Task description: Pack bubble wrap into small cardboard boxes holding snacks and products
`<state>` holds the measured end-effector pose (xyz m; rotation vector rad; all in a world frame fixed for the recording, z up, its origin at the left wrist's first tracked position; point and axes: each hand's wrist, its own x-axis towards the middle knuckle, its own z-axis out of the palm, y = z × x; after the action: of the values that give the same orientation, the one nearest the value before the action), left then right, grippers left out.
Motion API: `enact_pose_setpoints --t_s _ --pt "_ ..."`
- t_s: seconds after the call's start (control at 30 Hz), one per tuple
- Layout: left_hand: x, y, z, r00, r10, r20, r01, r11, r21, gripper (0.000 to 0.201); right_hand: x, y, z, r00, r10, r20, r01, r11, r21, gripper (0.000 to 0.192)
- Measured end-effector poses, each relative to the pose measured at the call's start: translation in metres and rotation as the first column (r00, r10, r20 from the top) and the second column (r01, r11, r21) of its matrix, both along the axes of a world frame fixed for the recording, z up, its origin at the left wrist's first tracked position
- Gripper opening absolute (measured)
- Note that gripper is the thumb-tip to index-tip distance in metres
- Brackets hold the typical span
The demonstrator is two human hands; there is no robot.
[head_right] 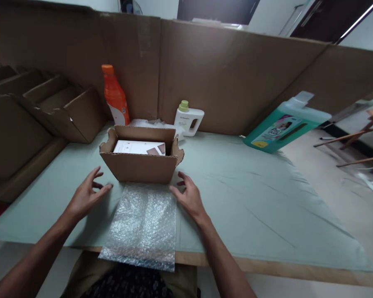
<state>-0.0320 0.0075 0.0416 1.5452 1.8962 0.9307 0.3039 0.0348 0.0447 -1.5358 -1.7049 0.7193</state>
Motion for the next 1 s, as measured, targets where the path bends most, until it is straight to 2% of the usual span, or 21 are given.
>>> enact_pose_setpoints --t_s 0.07,0.13,0.2,0.3,0.37,0.47,0.53,0.57,0.63,0.67,0.7,0.77,0.9,0.97,1.0 --pt "0.008 0.026 -0.004 0.999 -0.049 0.011 0.048 0.998 0.033 0.079 -0.013 0.024 -0.008 0.999 -0.001 0.036 0.002 0.999 -0.037 0.055" --pt "0.021 0.048 -0.011 0.995 -0.102 0.018 0.101 0.994 0.041 0.063 -0.023 0.045 -0.012 0.998 -0.008 0.062 0.01 0.999 -0.032 0.045" --pt "0.032 0.067 -0.017 0.994 -0.107 0.011 0.106 0.993 0.054 0.053 -0.027 0.062 -0.014 0.997 -0.019 0.075 0.021 1.0 -0.016 0.039" --pt "0.035 0.088 -0.02 0.995 -0.101 -0.001 0.101 0.992 0.07 0.052 -0.021 0.076 -0.015 0.996 -0.031 0.079 0.032 0.999 -0.008 0.046" --pt "0.031 0.089 -0.018 0.996 -0.091 -0.015 0.092 0.992 0.084 0.058 -0.013 0.071 -0.015 0.996 -0.043 0.076 0.043 0.999 -0.002 0.052" --pt "0.03 0.06 -0.019 0.985 -0.109 -0.131 0.133 0.974 0.185 0.064 -0.011 0.037 -0.016 0.992 -0.015 0.124 0.003 0.995 0.099 0.051" --pt "0.042 0.025 -0.025 0.946 -0.219 -0.238 0.275 0.932 0.237 0.056 -0.022 0.005 -0.021 0.967 0.101 0.232 -0.15 0.967 0.205 0.044" --pt "0.05 0.008 -0.029 0.903 -0.312 -0.296 0.385 0.892 0.235 0.052 -0.032 -0.01 -0.025 0.937 0.177 0.302 -0.252 0.94 0.232 0.042" --pt "0.065 -0.023 -0.04 0.745 -0.503 -0.438 0.612 0.776 0.15 0.052 -0.05 -0.036 -0.034 0.85 0.308 0.427 -0.42 0.885 0.199 0.045" --pt "0.068 -0.034 -0.045 0.654 -0.568 -0.5 0.69 0.719 0.085 0.055 -0.055 -0.045 -0.038 0.806 0.352 0.476 -0.473 0.867 0.16 0.048" --pt "0.067 -0.042 -0.049 0.582 -0.604 -0.545 0.729 0.684 0.02 0.06 -0.056 -0.053 -0.042 0.768 0.377 0.518 -0.502 0.856 0.122 0.05" --pt "0.051 -0.052 -0.054 0.534 -0.608 -0.588 0.715 0.696 -0.07 0.066 -0.041 -0.069 -0.047 0.723 0.366 0.586 -0.497 0.864 0.075 0.051" --pt "-0.004 -0.073 -0.049 0.625 -0.472 -0.622 0.556 0.828 -0.07 0.06 0.019 -0.113 -0.041 0.73 0.24 0.64 -0.398 0.911 0.113 0.056" --pt "-0.018 -0.09 -0.042 0.648 -0.464 -0.604 0.563 0.826 -0.031 0.065 0.036 -0.138 -0.035 0.716 0.277 0.641 -0.44 0.892 0.107 0.068" --pt "-0.019 -0.098 -0.038 0.639 -0.5 -0.584 0.606 0.795 -0.018 0.07 0.038 -0.148 -0.032 0.695 0.323 0.642 -0.483 0.872 0.083 0.073"
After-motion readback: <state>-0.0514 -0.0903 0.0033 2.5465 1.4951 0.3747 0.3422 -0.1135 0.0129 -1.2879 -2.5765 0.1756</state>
